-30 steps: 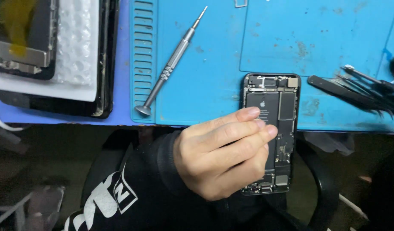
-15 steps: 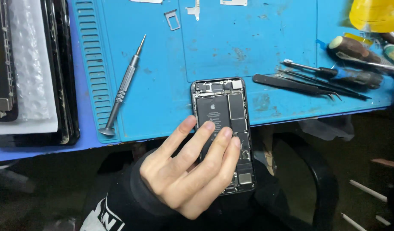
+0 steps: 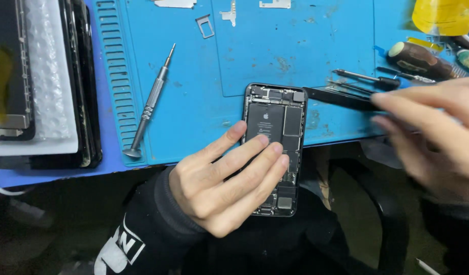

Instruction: Performing internal repairs and component adjustments on a disassembled smartphone.

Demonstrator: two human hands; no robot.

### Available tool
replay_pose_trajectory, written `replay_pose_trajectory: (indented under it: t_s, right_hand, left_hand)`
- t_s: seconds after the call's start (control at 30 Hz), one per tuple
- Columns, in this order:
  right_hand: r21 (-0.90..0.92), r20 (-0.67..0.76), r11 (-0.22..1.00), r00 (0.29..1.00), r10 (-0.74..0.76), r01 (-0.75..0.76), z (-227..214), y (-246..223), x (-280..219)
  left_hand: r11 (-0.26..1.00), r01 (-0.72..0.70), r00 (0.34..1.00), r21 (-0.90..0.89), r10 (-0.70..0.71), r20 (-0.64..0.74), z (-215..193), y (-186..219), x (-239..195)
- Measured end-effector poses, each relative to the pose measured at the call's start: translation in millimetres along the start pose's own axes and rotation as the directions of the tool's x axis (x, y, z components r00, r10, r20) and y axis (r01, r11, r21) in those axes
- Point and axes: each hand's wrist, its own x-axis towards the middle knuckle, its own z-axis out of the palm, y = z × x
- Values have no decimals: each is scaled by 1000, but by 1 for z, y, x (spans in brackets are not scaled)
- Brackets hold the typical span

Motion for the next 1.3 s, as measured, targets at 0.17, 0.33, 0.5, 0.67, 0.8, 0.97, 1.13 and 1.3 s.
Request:
replay_pose_trajectory:
  t_s: [0.17, 0.33, 0.5, 0.67, 0.8, 0.97, 1.13, 1.3]
  right_hand:
    - [-224, 37, 948, 974, -225, 228, -5, -76, 66]
    - [-274, 105, 919, 958, -266, 285, 2, -78, 59]
    - [53, 190, 996, 980, 57, -68, 54, -5, 3]
    - [228, 161, 929, 953, 258, -290, 63, 10, -8]
    - [485, 247, 753, 896, 369, -444, 56, 2, 1]
    - [679, 359, 483, 824, 438, -553, 48, -8, 10]
    - [851, 280, 376, 923, 265, -366, 57, -18, 2]
    - [905, 289, 195, 882, 371, -378, 69, -31, 25]
  left_hand:
    - [998, 14, 998, -56, -17, -53, -6, -6, -14]
    - [986, 19, 996, -165, -33, -85, -5, -12, -26]
    - [979, 46, 993, -198, -66, -96, -2, -16, -32]
    - [972, 60, 992, -226, -83, -94, -2, -22, -38]
    - [980, 26, 992, -197, -51, -119, 0, -27, -39]
    - [979, 31, 989, -200, -59, -135, 2, -27, -41]
    - [979, 27, 988, -204, -57, -143, 1, -28, -39]
    - [978, 33, 989, -204, -61, -135, 3, -27, -41]
